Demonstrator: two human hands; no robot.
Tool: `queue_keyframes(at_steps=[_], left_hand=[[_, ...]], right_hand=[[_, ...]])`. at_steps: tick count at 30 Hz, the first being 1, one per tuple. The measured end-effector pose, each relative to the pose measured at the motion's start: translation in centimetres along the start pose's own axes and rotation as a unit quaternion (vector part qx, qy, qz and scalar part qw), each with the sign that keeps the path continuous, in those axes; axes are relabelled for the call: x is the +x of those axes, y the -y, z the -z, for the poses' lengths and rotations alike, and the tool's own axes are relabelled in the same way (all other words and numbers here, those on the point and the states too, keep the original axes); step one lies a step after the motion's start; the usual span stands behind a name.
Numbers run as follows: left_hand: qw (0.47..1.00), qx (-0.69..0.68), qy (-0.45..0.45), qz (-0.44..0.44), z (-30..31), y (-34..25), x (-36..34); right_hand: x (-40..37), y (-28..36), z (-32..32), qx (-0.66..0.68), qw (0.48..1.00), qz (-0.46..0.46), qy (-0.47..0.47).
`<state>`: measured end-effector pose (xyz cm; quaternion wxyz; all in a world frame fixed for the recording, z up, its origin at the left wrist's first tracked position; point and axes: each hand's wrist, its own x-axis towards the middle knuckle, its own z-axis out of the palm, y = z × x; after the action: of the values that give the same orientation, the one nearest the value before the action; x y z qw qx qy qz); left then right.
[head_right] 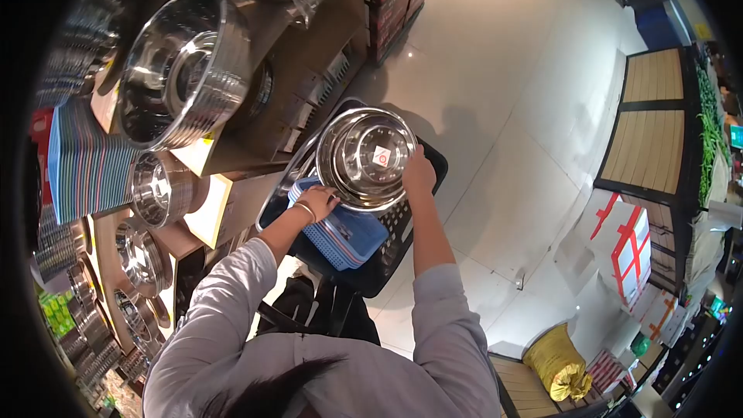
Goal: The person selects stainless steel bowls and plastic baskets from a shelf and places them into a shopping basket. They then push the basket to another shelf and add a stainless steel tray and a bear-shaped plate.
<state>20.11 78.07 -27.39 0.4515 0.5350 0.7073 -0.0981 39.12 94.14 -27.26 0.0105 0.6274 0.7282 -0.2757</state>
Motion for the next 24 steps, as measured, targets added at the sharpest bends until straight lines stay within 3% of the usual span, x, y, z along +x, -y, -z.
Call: queue_keyframes(at_steps=[2,3,5,7,8,13,17,19,21,23,24], left_hand=[[0.996,-0.065,-0.055,0.006,1.0,0.6,-1.6],[0.994,-0.099,-0.031,0.04,2.2,0.6,-2.6],[0.974,-0.199,-0.102,0.023,1.6,2.3,-3.4],[0.947,-0.306,-0.099,0.018,3.8,1.8,-6.1],[0.933,-0.343,-0.112,0.001,3.9,2.0,-7.1],[0.815,-0.528,-0.221,-0.092,4.8,1.8,-13.5],[0.795,-0.501,-0.334,-0.073,6.4,2.5,-22.7],[0.768,-0.524,-0.361,-0.076,6.1,4.6,-26.4],[0.74,-0.496,-0.451,-0.064,4.8,6.7,-30.1],[0.651,-0.573,-0.484,-0.116,2.1,9.9,-31.5],[0.653,-0.525,-0.544,-0.049,1.5,10.6,-34.1]], right_hand=[[-1.6,0.1,1.2,0.027,1.0,0.011,-0.006],[-2.6,0.0,1.8,0.056,0.998,0.014,-0.006],[-4.6,0.1,2.4,0.085,0.995,0.036,-0.029],[-7.0,0.6,3.5,0.189,0.981,0.027,-0.009],[-8.1,0.4,2.9,0.203,0.974,0.081,-0.053],[-18.3,8.5,9.9,0.255,0.962,0.097,-0.021],[-26.7,14.2,12.9,0.334,0.932,0.141,0.017],[-30.5,17.0,13.4,0.315,0.931,0.186,0.004],[-33.6,19.4,13.0,0.301,0.924,0.234,0.036],[-36.3,21.3,11.2,0.266,0.911,0.314,0.014],[-38.2,22.8,11.0,0.274,0.898,0.342,0.03]])
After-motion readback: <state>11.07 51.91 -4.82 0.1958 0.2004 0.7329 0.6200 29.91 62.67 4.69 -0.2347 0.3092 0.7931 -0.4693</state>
